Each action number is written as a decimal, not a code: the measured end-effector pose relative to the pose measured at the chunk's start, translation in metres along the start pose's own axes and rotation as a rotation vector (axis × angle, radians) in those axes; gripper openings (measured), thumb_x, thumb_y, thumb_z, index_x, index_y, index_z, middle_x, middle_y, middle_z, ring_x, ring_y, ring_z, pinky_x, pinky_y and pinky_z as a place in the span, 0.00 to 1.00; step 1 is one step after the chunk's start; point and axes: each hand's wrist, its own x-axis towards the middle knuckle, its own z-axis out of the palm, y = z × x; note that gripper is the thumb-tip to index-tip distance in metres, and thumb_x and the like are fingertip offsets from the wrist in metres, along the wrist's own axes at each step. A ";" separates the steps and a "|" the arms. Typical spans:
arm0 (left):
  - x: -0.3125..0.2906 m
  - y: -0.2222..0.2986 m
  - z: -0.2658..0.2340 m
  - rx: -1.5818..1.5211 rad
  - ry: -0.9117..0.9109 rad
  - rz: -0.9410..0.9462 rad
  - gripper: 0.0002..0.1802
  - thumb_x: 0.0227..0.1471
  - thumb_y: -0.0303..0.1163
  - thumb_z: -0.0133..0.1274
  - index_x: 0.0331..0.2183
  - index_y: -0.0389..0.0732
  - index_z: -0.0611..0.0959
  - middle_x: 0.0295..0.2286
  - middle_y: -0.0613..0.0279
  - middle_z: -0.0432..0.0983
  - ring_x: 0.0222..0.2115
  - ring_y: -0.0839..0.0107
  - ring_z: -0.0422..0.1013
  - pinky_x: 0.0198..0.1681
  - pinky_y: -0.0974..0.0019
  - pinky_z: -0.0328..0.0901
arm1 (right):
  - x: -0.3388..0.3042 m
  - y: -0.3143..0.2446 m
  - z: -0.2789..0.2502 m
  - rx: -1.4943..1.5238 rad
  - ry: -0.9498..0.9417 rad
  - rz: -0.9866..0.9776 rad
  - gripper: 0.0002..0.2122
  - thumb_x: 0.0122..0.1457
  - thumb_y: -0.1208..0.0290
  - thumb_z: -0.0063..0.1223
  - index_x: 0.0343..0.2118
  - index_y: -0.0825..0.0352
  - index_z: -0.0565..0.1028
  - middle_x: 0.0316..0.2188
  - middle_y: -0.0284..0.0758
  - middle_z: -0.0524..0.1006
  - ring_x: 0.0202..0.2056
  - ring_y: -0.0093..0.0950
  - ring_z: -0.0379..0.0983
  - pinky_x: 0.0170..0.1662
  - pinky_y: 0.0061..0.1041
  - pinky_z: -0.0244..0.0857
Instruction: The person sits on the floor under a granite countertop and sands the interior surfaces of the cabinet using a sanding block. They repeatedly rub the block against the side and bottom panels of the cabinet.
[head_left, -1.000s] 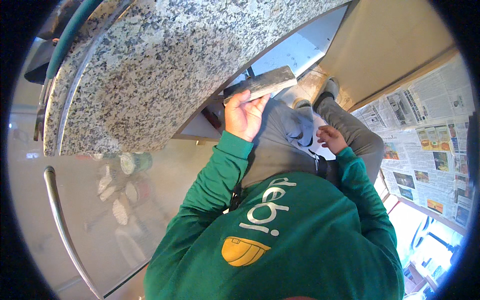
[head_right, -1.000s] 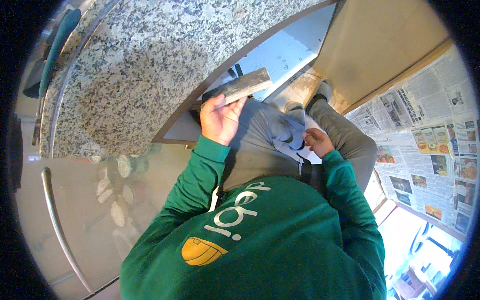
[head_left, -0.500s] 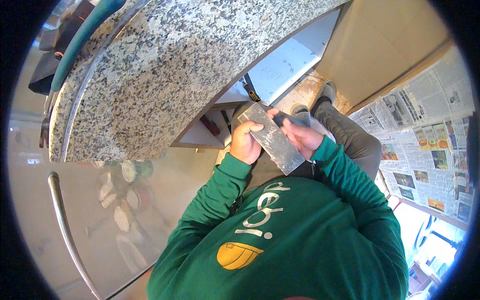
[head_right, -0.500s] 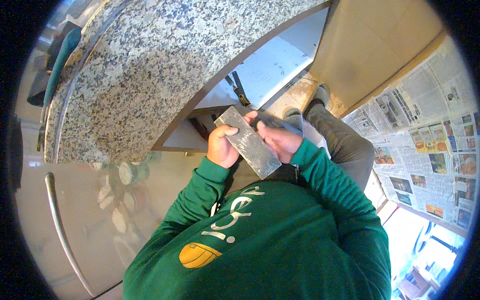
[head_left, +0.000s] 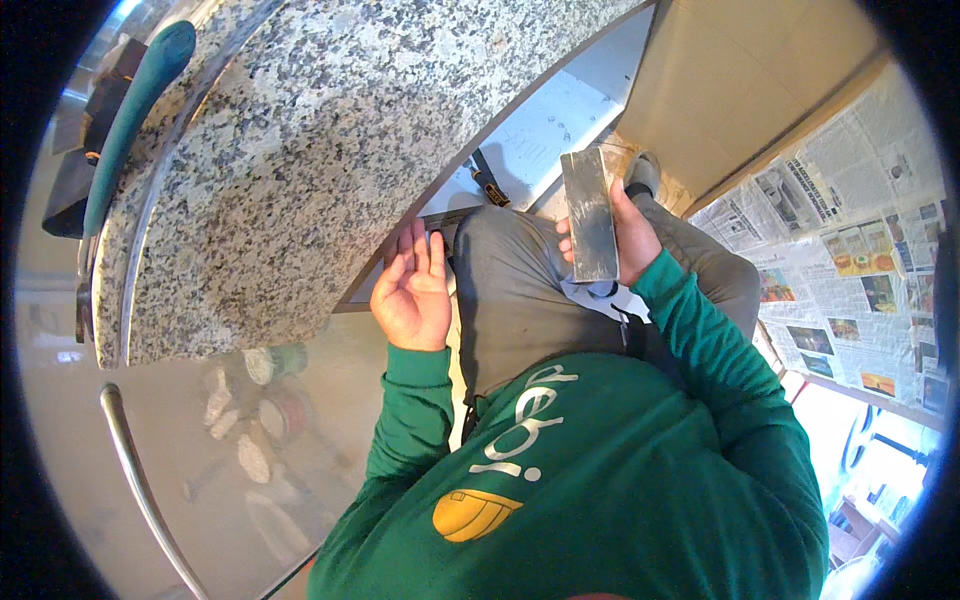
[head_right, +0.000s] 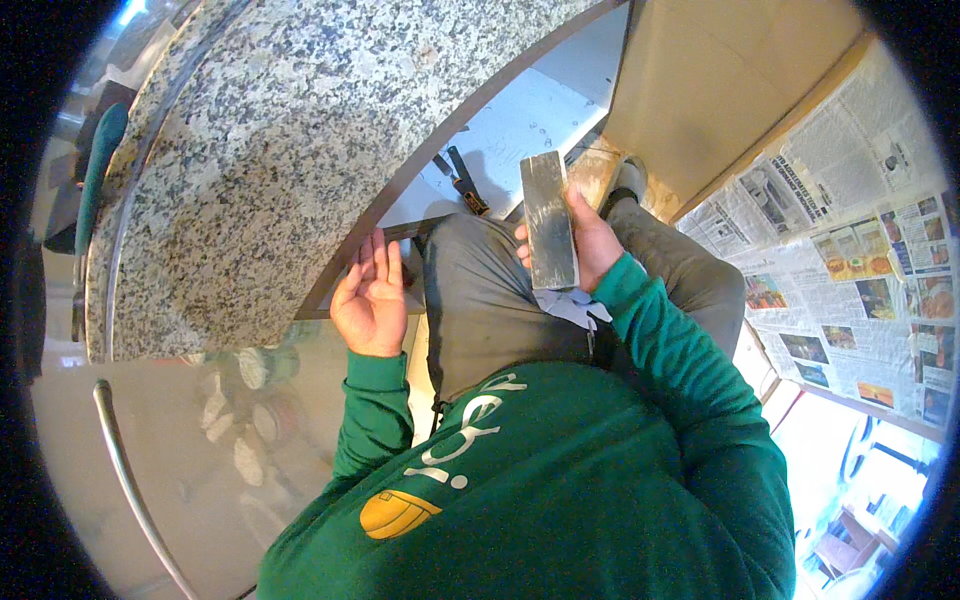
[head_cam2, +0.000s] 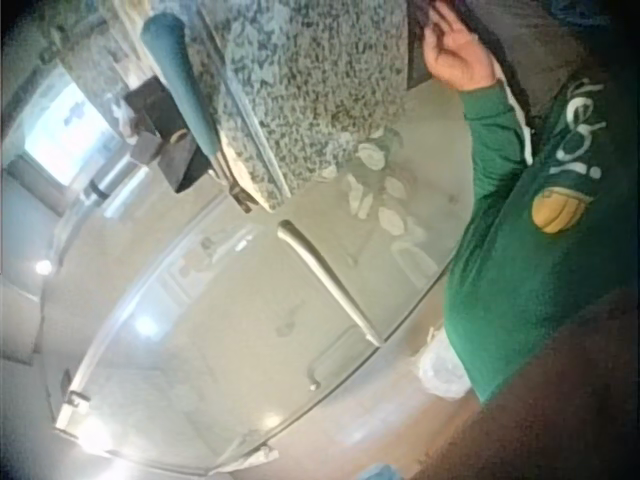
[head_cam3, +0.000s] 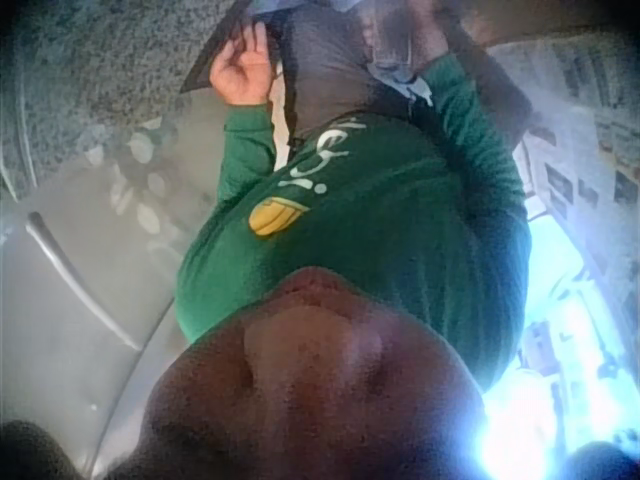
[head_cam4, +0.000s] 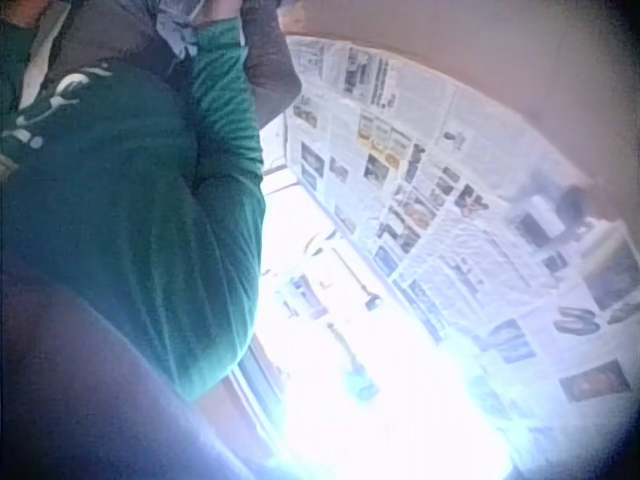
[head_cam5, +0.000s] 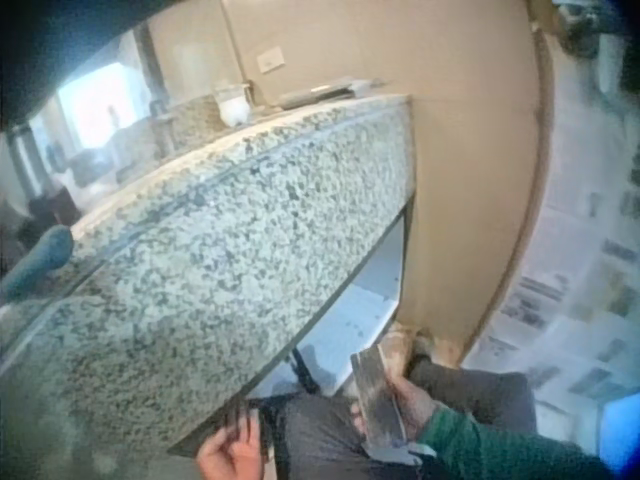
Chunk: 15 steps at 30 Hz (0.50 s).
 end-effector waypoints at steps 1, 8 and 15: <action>-0.006 0.004 0.001 -0.007 0.007 -0.001 0.22 0.50 0.21 0.50 0.50 0.32 0.75 0.58 0.50 0.65 0.64 0.57 0.52 0.68 0.50 0.47 | 0.007 0.000 0.000 -0.013 0.032 0.001 0.32 0.65 0.38 0.33 0.50 0.67 0.69 0.40 0.42 0.77 0.38 0.36 0.77 0.42 0.38 0.74; -0.036 0.024 0.010 0.053 0.057 0.050 0.26 0.51 0.24 0.50 0.54 0.29 0.70 0.58 0.48 0.64 0.64 0.55 0.53 0.68 0.48 0.46 | 0.042 0.009 0.015 -0.026 0.129 -0.099 0.22 0.68 0.48 0.37 0.51 0.63 0.67 0.43 0.40 0.74 0.44 0.38 0.75 0.47 0.43 0.71; -0.061 0.040 0.004 0.167 0.165 0.141 0.27 0.52 0.26 0.51 0.55 0.33 0.69 0.56 0.53 0.67 0.62 0.57 0.56 0.67 0.47 0.49 | 0.077 0.008 0.022 -0.014 0.057 -0.204 0.19 0.69 0.53 0.40 0.52 0.64 0.68 0.45 0.40 0.74 0.49 0.40 0.73 0.53 0.46 0.68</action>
